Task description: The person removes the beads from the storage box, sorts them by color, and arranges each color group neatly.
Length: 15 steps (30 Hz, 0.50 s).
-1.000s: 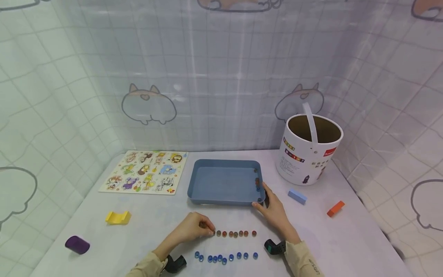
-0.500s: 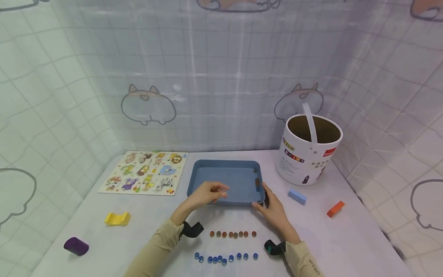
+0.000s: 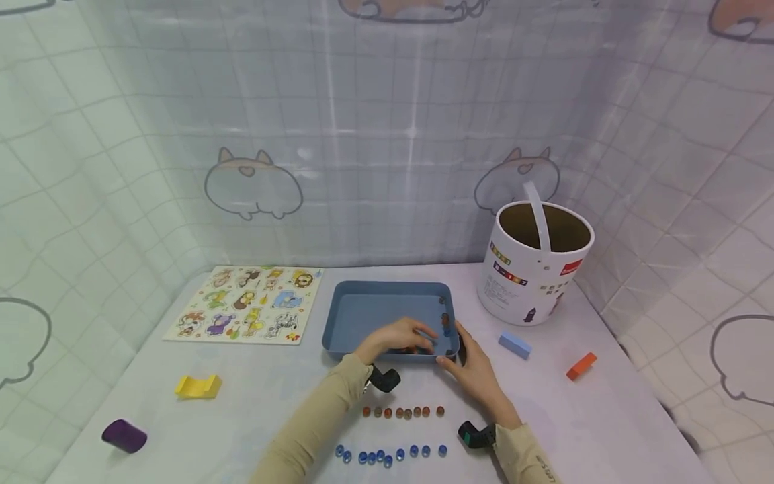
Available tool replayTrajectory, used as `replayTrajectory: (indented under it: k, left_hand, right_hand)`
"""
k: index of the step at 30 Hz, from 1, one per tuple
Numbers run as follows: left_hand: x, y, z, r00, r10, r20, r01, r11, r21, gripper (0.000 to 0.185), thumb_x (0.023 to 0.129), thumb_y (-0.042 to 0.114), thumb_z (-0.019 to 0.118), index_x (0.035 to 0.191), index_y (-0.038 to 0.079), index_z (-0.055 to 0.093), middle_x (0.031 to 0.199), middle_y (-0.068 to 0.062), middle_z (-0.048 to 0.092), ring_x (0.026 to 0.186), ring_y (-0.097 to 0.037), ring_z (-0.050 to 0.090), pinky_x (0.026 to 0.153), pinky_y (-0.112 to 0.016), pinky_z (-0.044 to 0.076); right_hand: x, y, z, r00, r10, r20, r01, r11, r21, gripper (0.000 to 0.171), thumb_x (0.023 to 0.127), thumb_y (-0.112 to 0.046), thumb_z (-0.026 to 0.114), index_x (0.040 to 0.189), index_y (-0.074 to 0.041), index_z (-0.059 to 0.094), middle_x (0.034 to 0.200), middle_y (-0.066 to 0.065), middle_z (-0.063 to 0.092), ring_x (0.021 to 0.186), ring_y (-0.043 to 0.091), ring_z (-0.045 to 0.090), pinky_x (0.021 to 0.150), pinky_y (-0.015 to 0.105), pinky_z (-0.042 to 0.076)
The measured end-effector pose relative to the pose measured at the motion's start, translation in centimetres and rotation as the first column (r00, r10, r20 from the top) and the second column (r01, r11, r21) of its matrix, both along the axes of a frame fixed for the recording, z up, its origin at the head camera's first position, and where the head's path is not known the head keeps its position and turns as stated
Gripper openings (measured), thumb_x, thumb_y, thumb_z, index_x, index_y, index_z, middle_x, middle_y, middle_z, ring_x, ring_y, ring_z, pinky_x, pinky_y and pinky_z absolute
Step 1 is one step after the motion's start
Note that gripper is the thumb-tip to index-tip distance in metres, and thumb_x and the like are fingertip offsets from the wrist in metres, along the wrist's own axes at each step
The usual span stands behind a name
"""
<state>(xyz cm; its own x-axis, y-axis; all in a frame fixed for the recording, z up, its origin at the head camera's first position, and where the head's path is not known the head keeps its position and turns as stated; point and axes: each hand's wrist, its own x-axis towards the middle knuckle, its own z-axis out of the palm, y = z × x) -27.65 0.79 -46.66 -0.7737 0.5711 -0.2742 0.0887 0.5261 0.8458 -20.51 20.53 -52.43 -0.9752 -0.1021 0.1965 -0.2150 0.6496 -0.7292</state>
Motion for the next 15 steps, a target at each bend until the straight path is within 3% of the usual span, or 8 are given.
replayTrajectory:
  k: [3, 7, 11, 15]
  left_hand:
    - [0.0, 0.9, -0.3, 1.0, 0.016, -0.019, -0.017, 0.999, -0.028, 0.026, 0.09, 0.016, 0.069, 0.115, 0.013, 0.073, 0.085, -0.008, 0.074, 0.055, -0.01, 0.052, 0.051, -0.022, 0.037]
    - [0.2, 1.9, -0.5, 0.998, 0.039, -0.041, -0.04, 0.998, -0.038, 0.024, 0.086, 0.012, 0.073, 0.11, 0.012, 0.075, 0.094, -0.007, 0.075, 0.062, -0.009, 0.057, 0.058, -0.021, 0.044]
    - [0.5, 2.8, -0.3, 0.995, 0.028, -0.095, -0.036, 0.996, -0.081, 0.021, 0.084, 0.012, 0.075, 0.104, 0.011, 0.077, 0.104, -0.005, 0.075, 0.081, -0.012, 0.066, 0.072, -0.021, 0.05]
    - [0.7, 3.6, -0.1, 0.985, 0.001, -0.171, -0.026, 0.989, -0.147, 0.016, 0.084, 0.015, 0.076, 0.099, 0.012, 0.079, 0.1, -0.003, 0.076, 0.093, -0.015, 0.069, 0.081, -0.021, 0.052]
  right_hand:
    - [0.0, 0.0, 0.1, 1.0, -0.004, -0.017, 0.004, 1.0, 0.004, 0.085, 0.088, -0.036, 0.07, 0.154, -0.009, 0.025, 0.151, 0.027, 0.036, 0.136, 0.048, 0.037, 0.106, 0.062, 0.033]
    - [0.0, 0.1, 0.1, 1.0, 0.005, -0.024, -0.005, 1.0, 0.011, 0.085, 0.088, -0.036, 0.07, 0.154, -0.009, 0.024, 0.151, 0.027, 0.036, 0.136, 0.047, 0.038, 0.106, 0.061, 0.034]
    - [0.0, 0.1, 0.0, 1.0, 0.006, -0.023, -0.006, 1.0, 0.011, 0.086, 0.087, -0.036, 0.071, 0.154, -0.009, 0.025, 0.152, 0.025, 0.036, 0.136, 0.046, 0.038, 0.106, 0.061, 0.035]
    - [0.0, 0.2, 0.0, 1.0, 0.003, -0.026, -0.003, 1.0, 0.013, 0.085, 0.087, -0.035, 0.071, 0.154, -0.009, 0.025, 0.151, 0.026, 0.036, 0.136, 0.047, 0.038, 0.105, 0.062, 0.035]
